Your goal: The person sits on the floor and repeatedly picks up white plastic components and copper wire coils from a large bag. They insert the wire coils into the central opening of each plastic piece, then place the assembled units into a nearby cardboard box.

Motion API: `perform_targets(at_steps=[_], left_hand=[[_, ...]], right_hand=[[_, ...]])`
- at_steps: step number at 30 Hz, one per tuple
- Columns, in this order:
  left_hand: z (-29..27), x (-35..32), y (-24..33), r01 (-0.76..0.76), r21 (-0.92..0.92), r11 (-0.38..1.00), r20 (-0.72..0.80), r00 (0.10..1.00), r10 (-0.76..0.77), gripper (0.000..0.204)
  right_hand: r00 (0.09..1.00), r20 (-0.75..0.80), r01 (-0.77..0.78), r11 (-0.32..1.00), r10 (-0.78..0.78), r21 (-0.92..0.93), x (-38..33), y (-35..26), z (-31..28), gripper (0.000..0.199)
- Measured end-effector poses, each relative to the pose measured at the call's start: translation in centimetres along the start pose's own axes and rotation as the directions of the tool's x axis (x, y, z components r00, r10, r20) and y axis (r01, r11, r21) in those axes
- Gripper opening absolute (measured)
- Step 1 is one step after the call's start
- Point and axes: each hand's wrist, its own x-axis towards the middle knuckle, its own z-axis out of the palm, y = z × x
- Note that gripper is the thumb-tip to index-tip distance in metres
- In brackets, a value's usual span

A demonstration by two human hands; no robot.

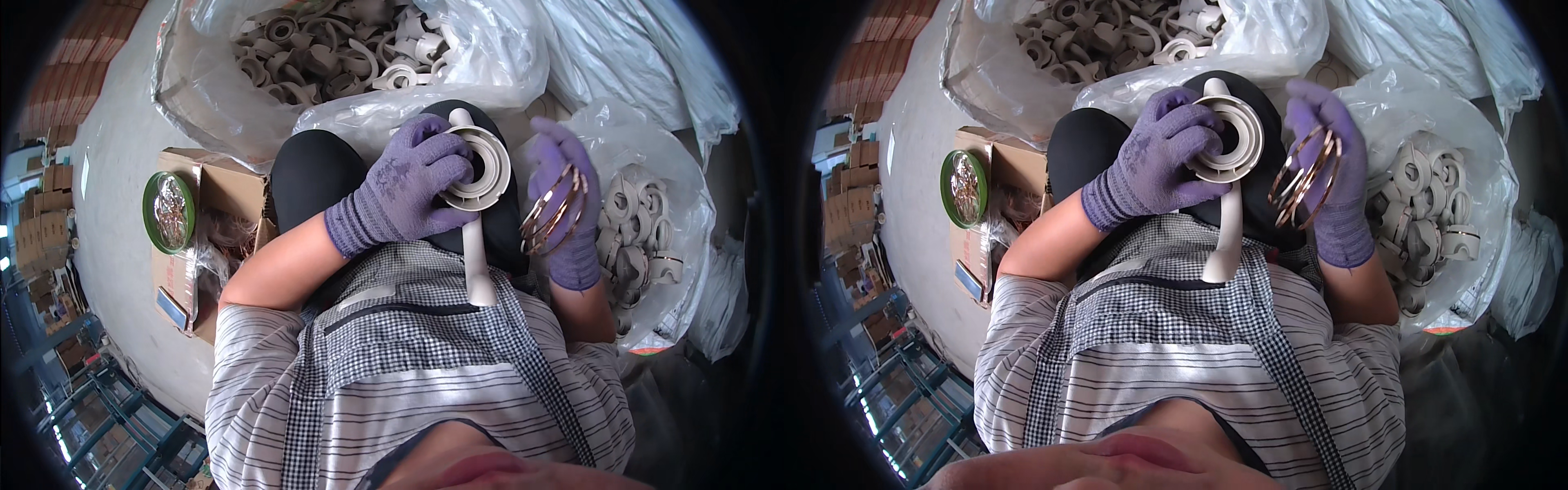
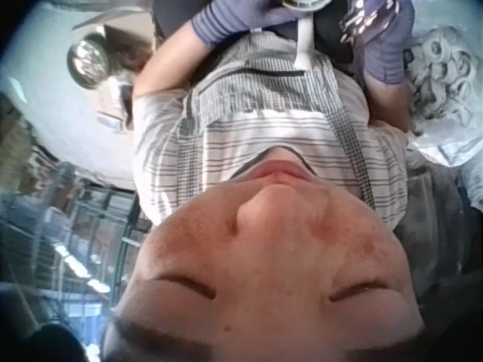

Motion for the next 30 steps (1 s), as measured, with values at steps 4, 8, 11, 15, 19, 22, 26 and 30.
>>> perform_targets(at_steps=[4, 8, 11, 15, 19, 22, 26, 30], left_hand=[[0.7, 0.7, 1.1, 0.035, 0.031, 0.999, -0.028, 0.999, -0.035, 0.055], [-2.0, 2.2, 3.7, 0.096, -0.022, 0.995, -0.091, 0.991, -0.098, 0.060], [-2.7, 2.9, 4.9, 0.178, -0.175, 0.968, -0.139, 0.969, -0.204, 0.053], [-2.5, 2.9, 6.0, 0.453, -0.643, 0.617, 0.031, 0.820, -0.571, 0.026], [-2.5, 2.7, 5.8, 0.433, -0.841, 0.323, 0.102, 0.714, -0.692, 0.018], [-3.6, 3.0, 6.0, 0.458, -0.875, 0.156, 0.203, 0.641, -0.741, 0.020], [-4.1, 2.7, 5.8, 0.537, -0.836, 0.117, 0.263, 0.578, -0.773, 0.025], [-3.9, 3.0, 6.0, 0.511, -0.857, 0.075, 0.265, 0.559, -0.786, 0.021]], right_hand=[[0.986, 0.150, 0.023, 0.941, -0.078, 0.338, 1.7, -2.0, -0.8, 0.037], [0.990, -0.025, 0.141, 0.990, -0.140, 0.030, 2.1, -3.0, 1.2, 0.033], [0.971, -0.046, 0.216, 0.940, -0.236, -0.265, 2.3, -3.3, 2.5, 0.029], [0.975, 0.024, 0.215, 0.916, -0.220, -0.339, 2.3, -3.6, 2.8, 0.031], [0.908, 0.205, 0.420, 0.805, -0.367, -0.420, 1.6, -3.4, 2.5, 0.030], [0.874, 0.302, 0.481, 0.758, -0.380, -0.441, 0.8, -3.7, 0.2, 0.039], [0.770, 0.102, 0.634, 0.735, -0.630, -0.239, 0.4, -2.9, -3.4, 0.050], [0.917, 0.203, 0.075, 0.648, -0.343, 0.758, -0.3, -5.1, -5.8, 0.019]])
